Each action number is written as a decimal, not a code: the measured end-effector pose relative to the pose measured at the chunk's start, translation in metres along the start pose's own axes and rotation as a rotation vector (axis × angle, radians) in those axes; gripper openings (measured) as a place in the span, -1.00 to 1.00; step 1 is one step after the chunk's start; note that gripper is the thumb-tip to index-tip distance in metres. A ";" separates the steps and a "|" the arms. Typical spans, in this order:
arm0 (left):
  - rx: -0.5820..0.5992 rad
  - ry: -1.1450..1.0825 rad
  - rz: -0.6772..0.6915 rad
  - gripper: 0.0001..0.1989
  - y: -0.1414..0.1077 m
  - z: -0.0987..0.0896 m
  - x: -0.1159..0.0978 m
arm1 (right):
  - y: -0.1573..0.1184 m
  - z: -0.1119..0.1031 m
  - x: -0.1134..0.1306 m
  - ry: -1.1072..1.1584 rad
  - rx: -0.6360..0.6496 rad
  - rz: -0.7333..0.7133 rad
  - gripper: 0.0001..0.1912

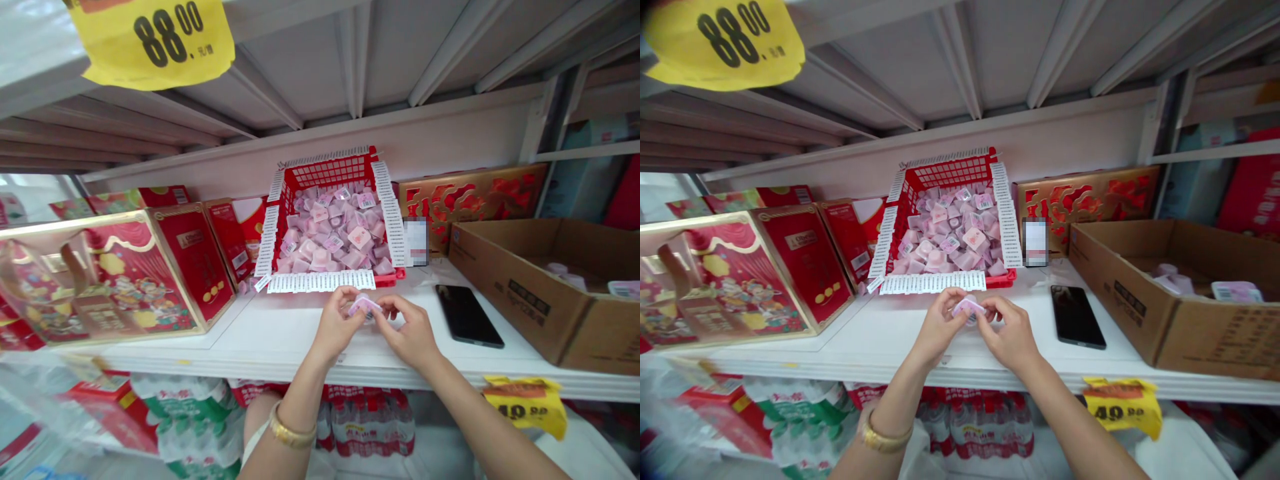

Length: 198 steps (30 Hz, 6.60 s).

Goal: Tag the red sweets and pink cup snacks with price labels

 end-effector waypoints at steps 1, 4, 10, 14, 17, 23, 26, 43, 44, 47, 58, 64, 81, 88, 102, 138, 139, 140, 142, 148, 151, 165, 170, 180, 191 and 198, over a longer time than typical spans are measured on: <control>-0.030 -0.028 -0.009 -0.71 -0.001 -0.002 0.003 | -0.001 0.002 -0.003 -0.003 0.019 0.033 -0.90; -0.088 -0.108 -0.083 -0.69 -0.003 -0.006 0.017 | -0.002 0.010 -0.014 0.019 0.093 0.126 -0.83; -0.145 -0.185 -0.171 -0.62 -0.010 -0.013 0.040 | -0.007 0.000 -0.060 0.147 -0.081 0.412 -0.78; -0.148 -0.158 -0.189 -0.67 -0.008 -0.016 0.044 | -0.004 0.006 -0.074 0.137 -0.081 0.465 -0.76; -0.147 -0.170 -0.198 -0.65 -0.007 -0.017 0.046 | 0.001 0.015 -0.077 0.165 -0.028 0.473 -0.74; -0.121 -0.198 -0.240 -0.63 -0.009 -0.014 0.048 | 0.015 0.021 -0.079 0.217 -0.010 0.488 -0.77; -0.102 -0.230 -0.263 -0.64 -0.010 -0.011 0.048 | 0.019 0.021 -0.082 0.238 -0.042 0.512 -0.77; -0.100 -0.241 -0.240 -0.71 -0.009 -0.011 0.048 | 0.014 0.013 -0.082 0.350 -0.154 0.593 -0.78; -0.097 -0.241 -0.244 -0.72 -0.008 -0.011 0.048 | 0.014 0.011 -0.079 0.356 -0.156 0.571 -0.78; -0.087 -0.254 -0.266 -0.74 -0.008 -0.010 0.049 | 0.011 0.008 -0.072 0.370 -0.145 0.514 -0.81; -0.054 -0.305 -0.283 -0.70 -0.009 -0.007 0.048 | -0.002 0.039 -0.061 0.407 0.194 0.516 -0.80; -0.050 -0.275 -0.275 -0.71 -0.010 -0.006 0.047 | -0.003 0.040 -0.063 0.441 0.190 0.549 -0.81; -0.096 -0.210 -0.239 -0.68 -0.009 -0.009 0.045 | -0.004 0.042 -0.063 0.422 0.203 0.525 -0.81; -0.111 -0.188 -0.211 -0.71 -0.010 -0.011 0.044 | -0.003 0.039 -0.059 0.329 0.211 0.475 -0.76; -0.080 -0.177 -0.225 -0.71 -0.010 -0.008 0.043 | -0.008 0.050 -0.062 0.452 0.281 0.550 -0.83; -0.035 0.009 -0.184 -0.58 -0.015 0.016 0.005 | 0.004 0.002 -0.042 0.502 0.127 0.508 -0.84; -0.025 0.029 -0.153 -0.60 -0.014 0.025 -0.002 | 0.005 -0.011 -0.040 0.484 0.104 0.503 -0.83; -0.004 0.037 -0.124 -0.62 -0.012 0.037 -0.009 | 0.006 -0.025 -0.037 0.456 0.081 0.494 -0.82; 0.064 0.023 -0.074 -0.66 -0.006 0.067 -0.021 | 0.010 -0.059 -0.034 0.384 0.032 0.470 -0.81; 0.291 -0.088 -0.016 -0.75 0.026 0.190 -0.048 | 0.035 -0.187 -0.038 0.207 -0.227 0.427 -0.79; 0.366 -0.162 -0.019 -0.76 0.045 0.251 -0.055 | 0.047 -0.245 -0.058 0.113 -0.361 0.510 -0.82; 0.233 0.398 0.246 -0.68 0.067 0.164 -0.066 | 0.052 -0.232 -0.013 -0.622 -0.325 0.100 -0.79; -0.071 1.023 0.342 -0.65 0.095 0.049 -0.093 | 0.060 -0.122 0.000 -0.420 -0.073 0.047 -0.86; 0.098 1.526 0.189 -0.63 0.110 0.022 -0.057 | 0.044 0.006 -0.025 -0.353 0.203 0.160 -0.86; -0.153 0.767 0.359 -0.73 0.085 -0.002 -0.089 | 0.054 0.002 -0.018 -0.188 0.071 0.099 -0.85; -0.102 -0.317 -0.163 -0.69 0.011 -0.001 -0.002 | 0.019 0.008 -0.017 0.159 0.027 0.168 -0.86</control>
Point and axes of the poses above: each hand's wrist, its own y-axis towards the middle knuckle, its own z-axis out of the palm, x = y × z, the point moved 10 cm from there along y, towards the middle knuckle, and after that the axes turned 4 degrees about -y, right-handed, at the moved point
